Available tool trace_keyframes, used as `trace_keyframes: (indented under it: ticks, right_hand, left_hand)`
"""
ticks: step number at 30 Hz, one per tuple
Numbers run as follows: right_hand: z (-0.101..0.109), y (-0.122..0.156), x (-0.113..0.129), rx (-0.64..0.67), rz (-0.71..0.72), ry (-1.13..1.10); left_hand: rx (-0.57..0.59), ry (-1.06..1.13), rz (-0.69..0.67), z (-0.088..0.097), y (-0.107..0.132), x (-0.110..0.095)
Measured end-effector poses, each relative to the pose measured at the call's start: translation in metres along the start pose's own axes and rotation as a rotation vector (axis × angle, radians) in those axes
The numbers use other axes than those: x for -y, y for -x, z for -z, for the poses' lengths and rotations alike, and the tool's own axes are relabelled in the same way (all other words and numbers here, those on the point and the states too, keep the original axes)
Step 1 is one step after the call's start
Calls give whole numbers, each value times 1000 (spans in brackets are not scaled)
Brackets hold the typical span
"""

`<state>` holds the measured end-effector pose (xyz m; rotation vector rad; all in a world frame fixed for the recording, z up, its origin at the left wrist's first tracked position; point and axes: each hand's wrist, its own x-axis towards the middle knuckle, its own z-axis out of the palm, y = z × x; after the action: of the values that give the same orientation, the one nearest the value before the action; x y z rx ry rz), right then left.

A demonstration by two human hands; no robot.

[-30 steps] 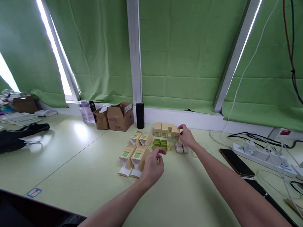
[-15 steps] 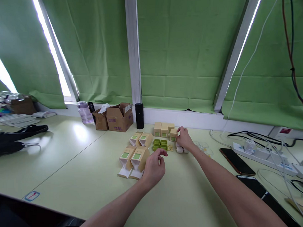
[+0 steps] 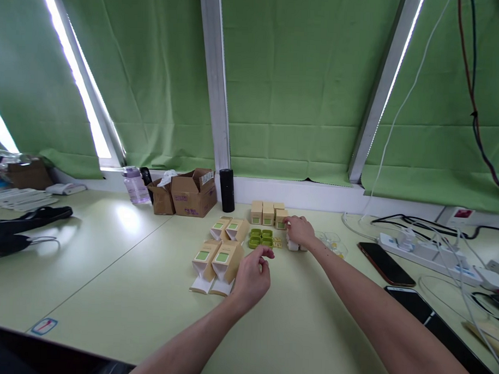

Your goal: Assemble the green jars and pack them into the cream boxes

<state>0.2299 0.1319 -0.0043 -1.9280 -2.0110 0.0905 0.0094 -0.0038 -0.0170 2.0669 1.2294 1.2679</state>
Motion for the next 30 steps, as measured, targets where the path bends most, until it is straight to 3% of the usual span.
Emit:
trace_keyframes:
  ticks: [16,21,26,30]
  right_hand:
    - [1,-2,13,76,-15,-15]
    - [6,4,17,45,-20,-48]
    - [19,26,28,-113,-28,-77]
    - [26,64,41,-181,-17,-122]
  left_hand:
    - [107,-86,6,-4,2,1]
    - [145,-139,32,-4,2,0]
    - [143,-194,-14,-4,2,1]
    - [134,-237,-81,-5,4,2]
